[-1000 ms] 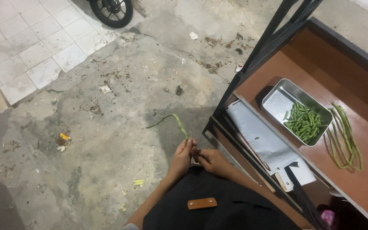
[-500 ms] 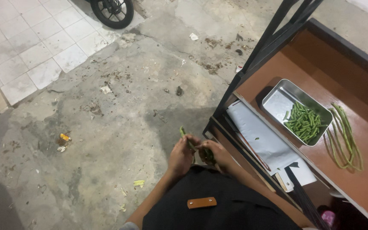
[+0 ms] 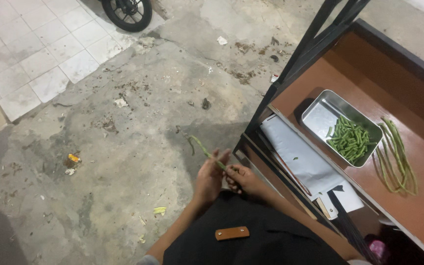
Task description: The person breaks long beans into smaller pieces by hand and places them into a metal tray.
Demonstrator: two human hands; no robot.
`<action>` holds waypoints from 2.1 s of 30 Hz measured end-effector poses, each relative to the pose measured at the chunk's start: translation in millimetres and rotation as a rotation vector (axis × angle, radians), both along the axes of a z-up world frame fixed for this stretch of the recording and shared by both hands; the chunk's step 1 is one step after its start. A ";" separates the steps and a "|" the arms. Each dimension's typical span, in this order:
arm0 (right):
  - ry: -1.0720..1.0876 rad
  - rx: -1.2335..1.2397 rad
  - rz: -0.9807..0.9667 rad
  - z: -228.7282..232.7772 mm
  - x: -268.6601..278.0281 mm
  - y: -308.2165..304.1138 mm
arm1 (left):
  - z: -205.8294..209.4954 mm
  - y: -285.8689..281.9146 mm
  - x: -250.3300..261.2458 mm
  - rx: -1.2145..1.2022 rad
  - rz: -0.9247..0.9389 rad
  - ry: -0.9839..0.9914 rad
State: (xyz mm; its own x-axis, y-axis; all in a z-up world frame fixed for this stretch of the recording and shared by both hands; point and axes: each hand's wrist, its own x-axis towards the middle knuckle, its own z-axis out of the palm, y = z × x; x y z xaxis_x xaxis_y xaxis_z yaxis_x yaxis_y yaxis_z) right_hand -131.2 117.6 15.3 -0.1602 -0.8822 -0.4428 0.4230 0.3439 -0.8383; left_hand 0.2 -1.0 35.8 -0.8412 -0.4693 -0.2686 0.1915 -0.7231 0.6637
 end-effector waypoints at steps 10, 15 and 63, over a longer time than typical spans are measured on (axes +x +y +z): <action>0.274 -0.079 0.096 21.4 13.0 -0.3 | 5.7 3.1 0.8 0.150 0.298 0.212; 0.493 -0.143 0.097 23.9 16.4 0.6 | 6.5 3.4 -0.9 0.017 0.264 0.193; -0.358 0.109 0.065 -19.7 -4.0 10.7 | -9.0 -0.5 -0.4 0.237 0.128 0.286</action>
State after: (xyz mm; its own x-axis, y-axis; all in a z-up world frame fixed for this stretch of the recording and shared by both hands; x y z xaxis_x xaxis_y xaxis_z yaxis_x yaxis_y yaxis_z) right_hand -135.2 128.3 -4.3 0.0766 -0.8299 -0.5526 0.6569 0.4590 -0.5982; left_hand -0.2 -1.5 26.8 -0.8366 -0.5282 -0.1452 0.4432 -0.8084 0.3874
